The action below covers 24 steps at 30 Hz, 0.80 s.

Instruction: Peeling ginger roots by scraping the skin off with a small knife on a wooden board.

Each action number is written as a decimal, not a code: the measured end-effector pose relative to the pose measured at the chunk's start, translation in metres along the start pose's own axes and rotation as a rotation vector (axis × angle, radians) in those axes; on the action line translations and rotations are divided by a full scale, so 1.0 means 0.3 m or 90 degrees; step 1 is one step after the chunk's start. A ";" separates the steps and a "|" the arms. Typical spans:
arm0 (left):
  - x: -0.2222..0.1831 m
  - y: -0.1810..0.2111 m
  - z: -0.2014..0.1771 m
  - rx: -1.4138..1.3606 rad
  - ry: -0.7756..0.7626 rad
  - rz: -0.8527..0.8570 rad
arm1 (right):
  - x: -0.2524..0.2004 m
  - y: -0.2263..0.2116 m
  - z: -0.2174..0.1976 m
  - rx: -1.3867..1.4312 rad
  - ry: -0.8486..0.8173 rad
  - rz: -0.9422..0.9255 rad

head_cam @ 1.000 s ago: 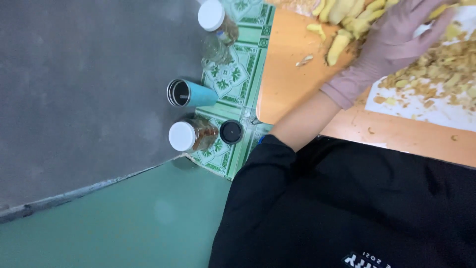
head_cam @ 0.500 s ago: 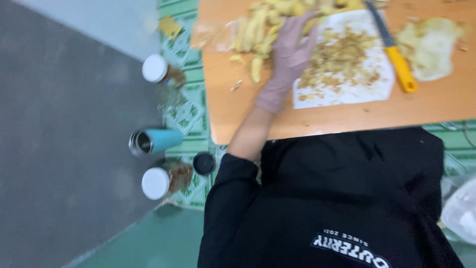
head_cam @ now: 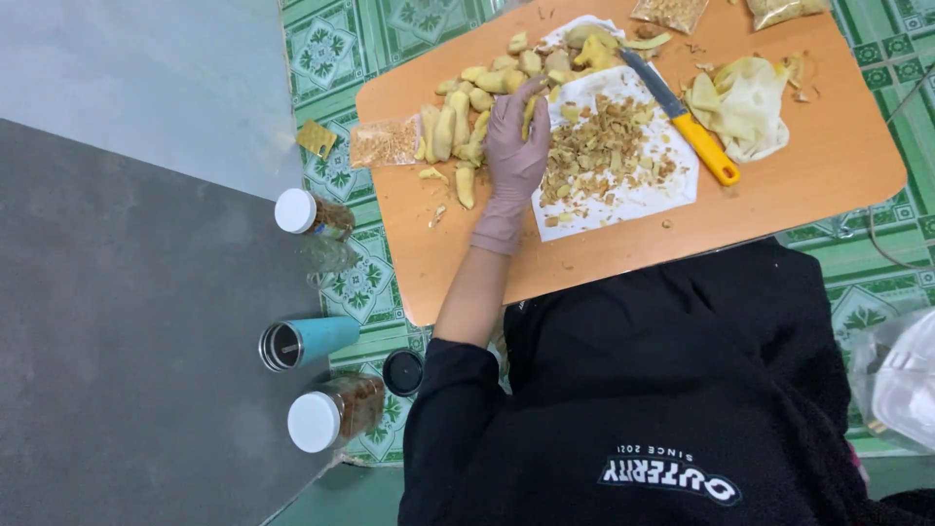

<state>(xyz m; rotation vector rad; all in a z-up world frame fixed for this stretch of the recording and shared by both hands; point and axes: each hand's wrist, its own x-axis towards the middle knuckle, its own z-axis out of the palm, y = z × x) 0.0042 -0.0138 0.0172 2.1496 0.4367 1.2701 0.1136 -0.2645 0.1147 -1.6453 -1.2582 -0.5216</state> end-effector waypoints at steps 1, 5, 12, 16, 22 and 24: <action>0.000 -0.001 0.002 0.012 0.005 0.005 | -0.004 -0.005 0.006 -0.002 0.004 0.000; -0.005 -0.009 0.006 0.026 0.008 -0.001 | -0.026 -0.017 0.039 -0.009 0.002 0.000; -0.011 0.000 0.003 0.034 0.010 0.005 | -0.042 0.009 0.072 -0.034 -0.001 -0.013; -0.022 0.011 -0.004 0.058 -0.015 0.018 | -0.095 0.037 0.165 -0.096 -0.074 0.040; -0.027 0.010 0.019 -0.005 -0.085 0.047 | -0.156 0.136 0.267 -0.269 -0.247 0.165; -0.011 0.028 0.027 -0.030 -0.126 0.041 | -0.141 0.156 0.282 -0.288 -0.255 0.184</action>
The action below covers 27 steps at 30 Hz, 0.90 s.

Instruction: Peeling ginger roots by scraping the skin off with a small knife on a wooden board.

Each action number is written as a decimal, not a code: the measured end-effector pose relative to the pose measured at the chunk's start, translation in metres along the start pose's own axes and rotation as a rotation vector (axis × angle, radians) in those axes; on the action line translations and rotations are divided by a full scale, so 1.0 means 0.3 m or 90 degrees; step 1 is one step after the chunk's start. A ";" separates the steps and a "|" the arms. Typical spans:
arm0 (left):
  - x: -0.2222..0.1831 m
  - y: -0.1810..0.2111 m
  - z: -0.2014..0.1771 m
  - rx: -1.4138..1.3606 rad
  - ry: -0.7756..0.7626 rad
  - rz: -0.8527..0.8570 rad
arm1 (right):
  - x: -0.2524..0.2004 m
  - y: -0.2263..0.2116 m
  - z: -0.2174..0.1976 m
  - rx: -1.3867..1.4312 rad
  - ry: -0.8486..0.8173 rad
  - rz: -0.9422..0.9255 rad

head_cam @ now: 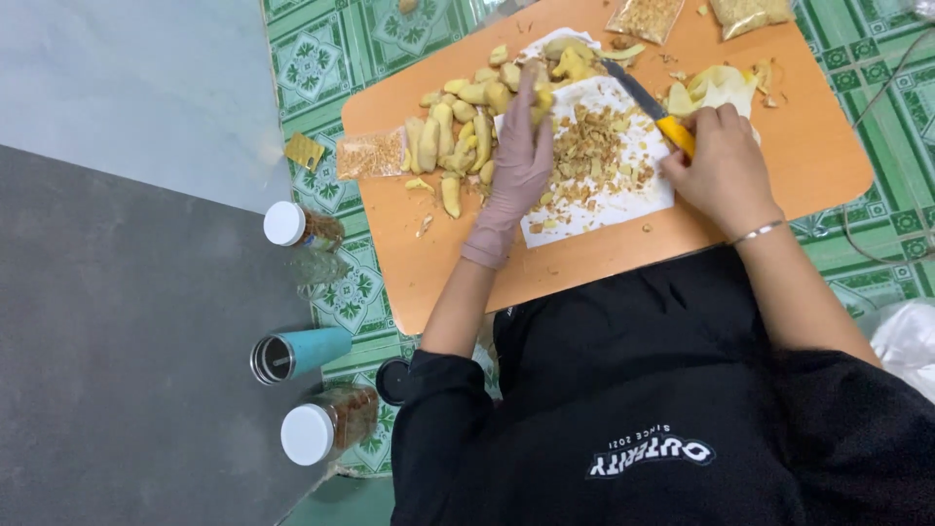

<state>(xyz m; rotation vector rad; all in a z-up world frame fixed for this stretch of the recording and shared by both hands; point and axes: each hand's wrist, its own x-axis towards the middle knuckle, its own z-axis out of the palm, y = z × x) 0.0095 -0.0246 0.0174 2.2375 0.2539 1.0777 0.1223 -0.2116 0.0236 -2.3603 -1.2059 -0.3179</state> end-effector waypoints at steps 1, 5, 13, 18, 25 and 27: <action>0.005 0.007 0.003 -0.060 -0.049 -0.019 | 0.010 0.003 0.013 -0.006 0.007 0.015; 0.021 0.042 -0.001 -0.173 -0.118 -0.118 | 0.025 0.012 0.028 0.028 0.034 0.060; -0.023 0.018 0.019 -0.598 -0.069 -0.281 | -0.015 -0.041 0.000 0.189 0.147 -0.127; -0.014 -0.009 -0.001 -0.591 -0.066 -0.326 | -0.012 -0.025 0.031 0.024 0.123 -0.184; -0.018 -0.047 -0.001 -0.792 -0.207 -0.233 | -0.023 0.004 0.054 0.003 0.114 -0.183; -0.019 -0.057 -0.003 -0.790 -0.240 -0.241 | -0.024 -0.001 0.050 -0.003 0.113 -0.174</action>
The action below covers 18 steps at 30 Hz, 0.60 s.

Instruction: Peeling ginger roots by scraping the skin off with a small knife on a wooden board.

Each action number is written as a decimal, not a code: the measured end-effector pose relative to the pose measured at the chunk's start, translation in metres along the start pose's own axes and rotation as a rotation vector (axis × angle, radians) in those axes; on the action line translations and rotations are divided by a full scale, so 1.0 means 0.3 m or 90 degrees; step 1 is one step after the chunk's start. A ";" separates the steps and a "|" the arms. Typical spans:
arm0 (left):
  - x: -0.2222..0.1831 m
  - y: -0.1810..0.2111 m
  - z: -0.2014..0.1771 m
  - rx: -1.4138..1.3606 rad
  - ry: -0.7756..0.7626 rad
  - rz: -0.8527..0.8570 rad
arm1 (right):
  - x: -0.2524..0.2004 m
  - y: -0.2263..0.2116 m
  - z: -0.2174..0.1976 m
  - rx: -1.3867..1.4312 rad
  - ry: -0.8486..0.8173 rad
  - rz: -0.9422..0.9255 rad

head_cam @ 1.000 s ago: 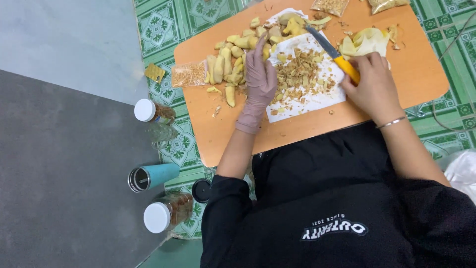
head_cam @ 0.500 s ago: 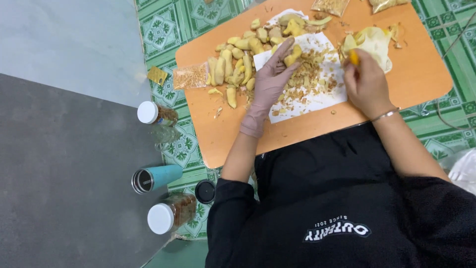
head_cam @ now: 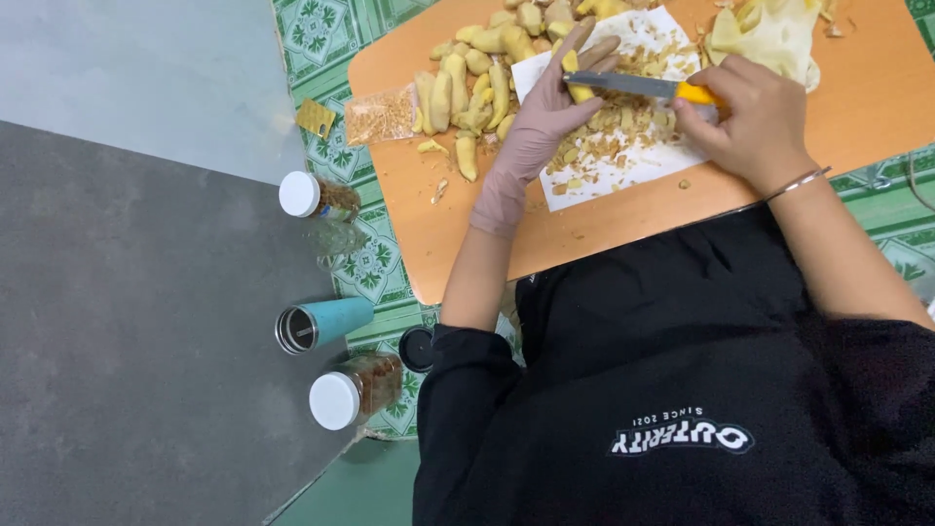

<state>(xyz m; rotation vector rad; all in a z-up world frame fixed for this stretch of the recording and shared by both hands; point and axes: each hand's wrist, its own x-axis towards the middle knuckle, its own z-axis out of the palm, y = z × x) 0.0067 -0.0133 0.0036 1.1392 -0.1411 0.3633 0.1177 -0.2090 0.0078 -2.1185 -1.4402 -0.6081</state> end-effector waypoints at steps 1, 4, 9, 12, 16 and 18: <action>0.002 -0.002 -0.006 -0.029 -0.009 -0.012 | 0.002 -0.005 -0.006 0.005 0.009 0.004; 0.005 0.023 0.004 -0.045 -0.001 -0.031 | 0.005 -0.008 -0.011 0.012 0.021 0.013; -0.002 0.062 0.021 -0.126 -0.011 -0.039 | 0.005 -0.004 -0.011 0.028 0.034 0.020; -0.004 0.065 0.028 -0.129 0.017 -0.075 | -0.002 0.000 -0.007 0.047 0.015 0.027; 0.000 0.038 0.008 -0.083 -0.005 -0.046 | -0.003 0.004 -0.003 0.021 -0.009 0.027; 0.000 0.044 0.008 -0.085 0.011 -0.056 | -0.001 0.000 -0.007 0.034 0.000 0.022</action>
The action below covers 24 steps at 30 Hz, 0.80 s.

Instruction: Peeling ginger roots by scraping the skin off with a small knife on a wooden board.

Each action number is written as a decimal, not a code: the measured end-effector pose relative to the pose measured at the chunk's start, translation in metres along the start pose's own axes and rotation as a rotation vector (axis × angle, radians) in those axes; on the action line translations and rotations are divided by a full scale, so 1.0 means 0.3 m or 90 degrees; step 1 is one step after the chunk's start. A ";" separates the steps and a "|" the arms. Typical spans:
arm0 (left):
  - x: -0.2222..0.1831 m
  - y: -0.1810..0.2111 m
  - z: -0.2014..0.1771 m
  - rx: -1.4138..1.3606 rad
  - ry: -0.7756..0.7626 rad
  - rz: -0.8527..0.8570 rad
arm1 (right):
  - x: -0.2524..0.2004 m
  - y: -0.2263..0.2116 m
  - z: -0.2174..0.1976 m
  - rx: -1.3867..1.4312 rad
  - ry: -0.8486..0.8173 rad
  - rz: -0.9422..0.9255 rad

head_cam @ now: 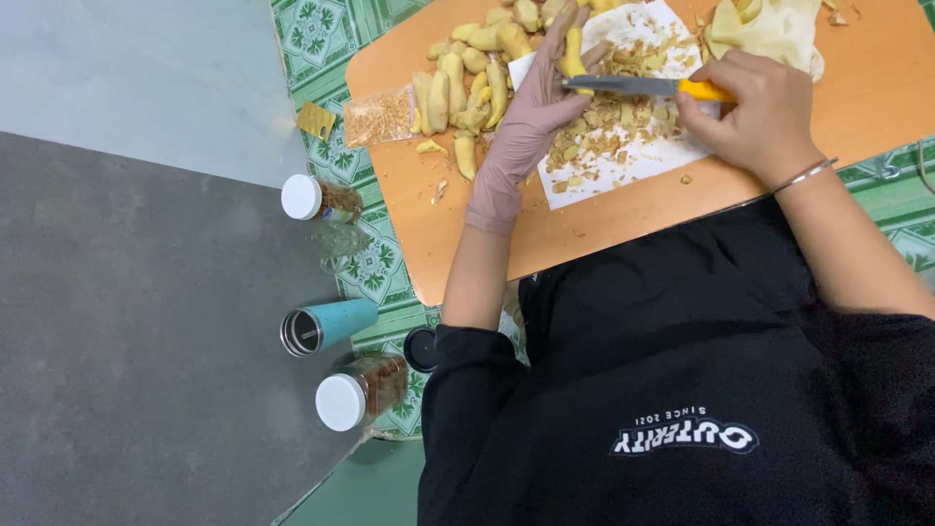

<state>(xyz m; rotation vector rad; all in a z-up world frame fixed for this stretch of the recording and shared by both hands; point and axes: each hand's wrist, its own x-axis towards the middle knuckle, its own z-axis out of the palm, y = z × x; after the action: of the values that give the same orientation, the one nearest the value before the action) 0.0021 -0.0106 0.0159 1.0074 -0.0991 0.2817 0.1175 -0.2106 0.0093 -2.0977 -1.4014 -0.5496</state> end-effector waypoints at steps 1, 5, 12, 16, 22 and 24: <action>0.000 0.003 -0.001 0.027 -0.003 0.012 | 0.000 -0.001 -0.002 0.007 -0.004 0.002; -0.009 0.013 -0.004 0.050 -0.043 0.047 | -0.005 0.012 0.004 0.005 -0.003 -0.003; -0.008 0.026 0.008 0.051 -0.026 0.016 | -0.011 0.018 0.014 -0.034 0.014 -0.006; -0.005 0.014 0.000 0.082 -0.039 0.018 | -0.012 0.021 0.016 -0.068 0.023 -0.009; -0.005 0.009 -0.002 0.022 -0.059 0.031 | -0.015 0.029 0.016 -0.034 0.023 -0.007; -0.005 0.010 0.001 0.015 -0.061 0.031 | -0.016 0.030 0.017 -0.023 0.027 -0.004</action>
<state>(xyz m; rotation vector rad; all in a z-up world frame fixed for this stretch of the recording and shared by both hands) -0.0002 -0.0097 0.0182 1.0425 -0.2076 0.2789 0.1243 -0.2133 0.0005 -2.0973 -1.3853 -0.6224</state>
